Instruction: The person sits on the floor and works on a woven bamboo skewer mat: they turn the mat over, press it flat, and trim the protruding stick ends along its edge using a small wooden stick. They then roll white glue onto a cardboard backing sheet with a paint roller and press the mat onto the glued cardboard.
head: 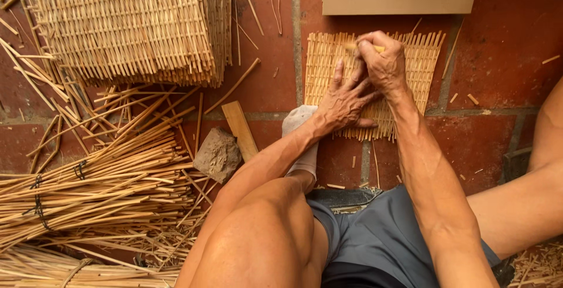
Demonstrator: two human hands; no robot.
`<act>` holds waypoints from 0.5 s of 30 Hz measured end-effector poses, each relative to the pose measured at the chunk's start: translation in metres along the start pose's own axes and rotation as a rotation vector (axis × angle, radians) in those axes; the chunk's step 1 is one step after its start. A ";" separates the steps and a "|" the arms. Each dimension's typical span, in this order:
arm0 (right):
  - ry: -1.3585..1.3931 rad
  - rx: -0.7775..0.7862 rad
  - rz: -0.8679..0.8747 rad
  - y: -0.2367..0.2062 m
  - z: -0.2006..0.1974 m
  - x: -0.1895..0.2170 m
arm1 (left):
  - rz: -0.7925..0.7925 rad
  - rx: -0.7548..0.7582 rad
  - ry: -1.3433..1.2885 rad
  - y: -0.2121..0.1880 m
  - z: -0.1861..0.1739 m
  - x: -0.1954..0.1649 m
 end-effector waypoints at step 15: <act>-0.018 -0.071 -0.016 0.002 0.017 0.011 | -0.008 -0.020 -0.071 0.001 -0.003 0.005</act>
Point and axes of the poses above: each hand's wrist, its own y-axis towards the middle knuckle, its own z-axis out of the palm, x = y × z, the point moved 9 cm from there along y, towards the middle knuckle, and after that the axes turned 5 degrees about -x, right-handed, at the moved point
